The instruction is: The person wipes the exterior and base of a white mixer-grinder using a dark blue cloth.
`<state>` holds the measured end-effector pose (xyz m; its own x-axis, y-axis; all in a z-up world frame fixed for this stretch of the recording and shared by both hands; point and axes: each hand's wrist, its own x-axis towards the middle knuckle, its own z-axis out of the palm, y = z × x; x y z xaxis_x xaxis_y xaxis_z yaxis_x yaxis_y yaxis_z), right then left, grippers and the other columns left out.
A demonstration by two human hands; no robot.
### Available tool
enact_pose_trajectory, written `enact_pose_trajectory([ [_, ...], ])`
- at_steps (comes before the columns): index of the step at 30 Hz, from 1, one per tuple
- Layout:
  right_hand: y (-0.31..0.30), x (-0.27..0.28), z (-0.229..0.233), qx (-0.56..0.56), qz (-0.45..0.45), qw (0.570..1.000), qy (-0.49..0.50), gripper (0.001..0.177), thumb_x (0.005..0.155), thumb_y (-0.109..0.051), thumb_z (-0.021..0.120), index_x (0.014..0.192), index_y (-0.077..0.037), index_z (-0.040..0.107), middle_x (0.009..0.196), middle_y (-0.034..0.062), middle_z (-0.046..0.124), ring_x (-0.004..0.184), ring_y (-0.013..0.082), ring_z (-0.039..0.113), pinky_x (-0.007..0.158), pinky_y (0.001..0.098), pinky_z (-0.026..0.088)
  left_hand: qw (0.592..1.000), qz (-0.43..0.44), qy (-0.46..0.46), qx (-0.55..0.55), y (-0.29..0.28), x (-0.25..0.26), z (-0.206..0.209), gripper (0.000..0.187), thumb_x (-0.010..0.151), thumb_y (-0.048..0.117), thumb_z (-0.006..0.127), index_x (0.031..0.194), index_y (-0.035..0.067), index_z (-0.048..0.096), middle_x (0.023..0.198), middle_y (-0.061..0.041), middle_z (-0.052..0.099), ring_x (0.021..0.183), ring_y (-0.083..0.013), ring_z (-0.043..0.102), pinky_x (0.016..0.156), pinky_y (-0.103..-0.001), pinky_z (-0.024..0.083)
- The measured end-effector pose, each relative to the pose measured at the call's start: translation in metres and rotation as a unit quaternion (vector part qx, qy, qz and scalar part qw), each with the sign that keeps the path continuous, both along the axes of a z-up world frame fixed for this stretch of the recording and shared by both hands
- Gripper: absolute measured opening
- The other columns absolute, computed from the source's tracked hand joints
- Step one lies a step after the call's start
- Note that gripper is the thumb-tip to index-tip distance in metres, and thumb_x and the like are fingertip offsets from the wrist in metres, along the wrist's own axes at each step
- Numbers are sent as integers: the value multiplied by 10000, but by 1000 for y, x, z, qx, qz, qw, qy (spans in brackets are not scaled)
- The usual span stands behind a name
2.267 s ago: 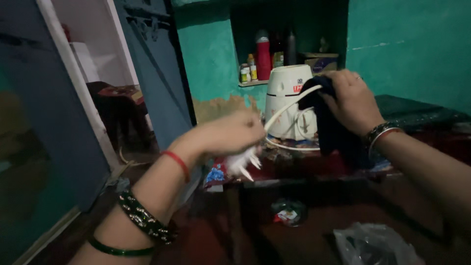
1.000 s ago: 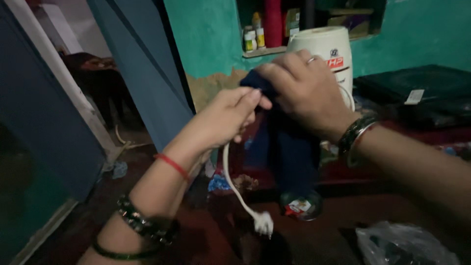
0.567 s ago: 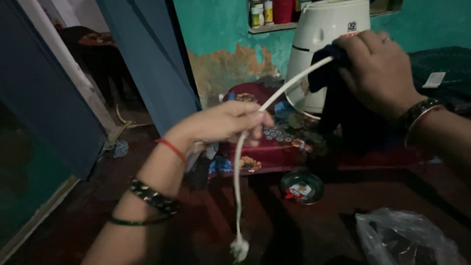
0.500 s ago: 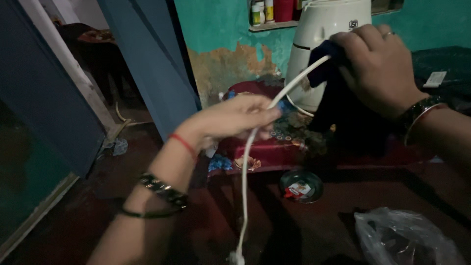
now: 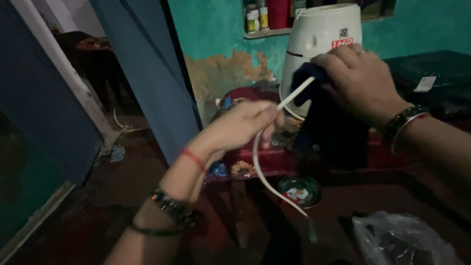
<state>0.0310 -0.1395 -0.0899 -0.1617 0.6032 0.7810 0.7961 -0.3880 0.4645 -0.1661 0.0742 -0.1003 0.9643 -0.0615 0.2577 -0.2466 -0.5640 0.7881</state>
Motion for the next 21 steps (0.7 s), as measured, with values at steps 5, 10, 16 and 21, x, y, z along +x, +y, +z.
enact_pose_trajectory([
  [5, -10, 10, -10, -8, -37, 999, 26, 425, 887, -245, 775, 1274, -131, 640, 1141, 66, 632, 1022, 271, 607, 816, 402, 491, 991, -28, 122, -53, 13, -20, -16, 324, 1068, 342, 444, 1040, 61, 601, 751, -1, 617, 737, -129, 684, 653, -296, 544],
  [10, -2, -4, -4, -1, -35, 999, -24, 387, 913, -230, 753, 1280, -133, 674, 1077, 66, 627, 1015, 266, 611, 797, 398, 488, 989, -41, 122, -67, -5, -6, -21, 262, 1046, 332, 533, 1071, 74, 570, 888, 14, 653, 895, -112, 705, 823, -269, 564],
  [16, 16, -39, -8, -23, 6, 998, -56, 369, 884, -194, 698, 1252, -171, 687, 1108, 45, 645, 1027, 266, 619, 871, 394, 510, 988, -15, -4, -151, -19, 36, -16, 348, 1078, 329, 443, 1079, 23, 610, 794, -18, 637, 739, -149, 684, 729, -290, 554],
  [21, 13, -33, -8, -23, 20, 1000, 0, 381, 894, -215, 706, 1269, -156, 672, 1111, 48, 648, 1026, 258, 627, 850, 405, 508, 990, 24, 52, -132, -12, 22, -16, 391, 1086, 332, 404, 1091, 14, 632, 685, 9, 549, 595, -134, 611, 636, -305, 549],
])
